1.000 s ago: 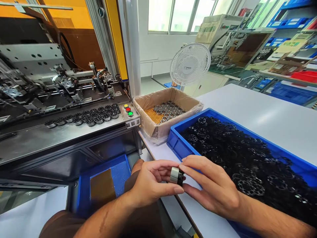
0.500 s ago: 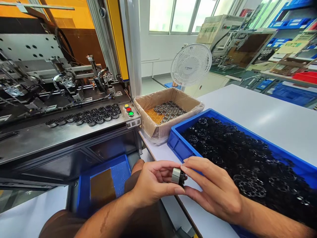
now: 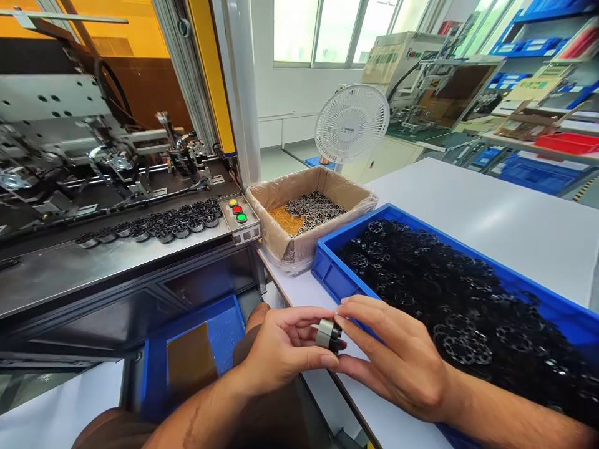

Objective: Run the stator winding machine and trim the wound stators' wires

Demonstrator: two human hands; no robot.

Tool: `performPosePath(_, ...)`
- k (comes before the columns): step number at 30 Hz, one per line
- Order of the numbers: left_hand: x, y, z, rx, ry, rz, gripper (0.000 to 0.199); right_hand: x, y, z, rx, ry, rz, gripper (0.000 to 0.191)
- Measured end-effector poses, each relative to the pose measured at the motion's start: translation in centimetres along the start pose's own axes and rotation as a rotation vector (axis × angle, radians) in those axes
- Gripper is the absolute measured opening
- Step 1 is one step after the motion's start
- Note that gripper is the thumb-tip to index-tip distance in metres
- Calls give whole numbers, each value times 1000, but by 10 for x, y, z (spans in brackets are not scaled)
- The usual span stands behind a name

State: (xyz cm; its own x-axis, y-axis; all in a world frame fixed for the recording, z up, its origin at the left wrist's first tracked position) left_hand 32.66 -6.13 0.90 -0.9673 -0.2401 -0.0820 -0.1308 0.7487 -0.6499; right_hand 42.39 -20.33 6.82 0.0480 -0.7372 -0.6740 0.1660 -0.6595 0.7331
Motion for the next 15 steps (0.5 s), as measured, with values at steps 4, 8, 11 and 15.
performPosePath(4, 0, -2, -3, -63, 3, 11, 48, -7, 1, 5, -33, 6, -36, 27)
performPosePath(8, 6, -6, -6, -187, -48, -28, 44, -11, 1, 3, 1, -4, -60, 30)
performPosePath(11, 14, -6, -3, -320, -22, -82, 43, -8, -5, -4, -57, -45, -63, 36)
performPosePath(15, 21, -2, 2, -415, 35, -139, 48, 0, -18, -18, -246, -246, -103, 56)
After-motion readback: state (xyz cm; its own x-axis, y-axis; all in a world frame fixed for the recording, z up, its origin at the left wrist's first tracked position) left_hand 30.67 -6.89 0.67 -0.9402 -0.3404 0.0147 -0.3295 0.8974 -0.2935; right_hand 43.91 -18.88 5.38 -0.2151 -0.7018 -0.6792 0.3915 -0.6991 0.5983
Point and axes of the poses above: each hand's wrist, its own x-axis away from the middle knuckle, its own y-axis out of the back of the hand, z = x × y, the point moved 3 cm from there along -x, towards the middle knuckle, and after that the axes turned 7 degrees about -y, right-handed, at the moved point
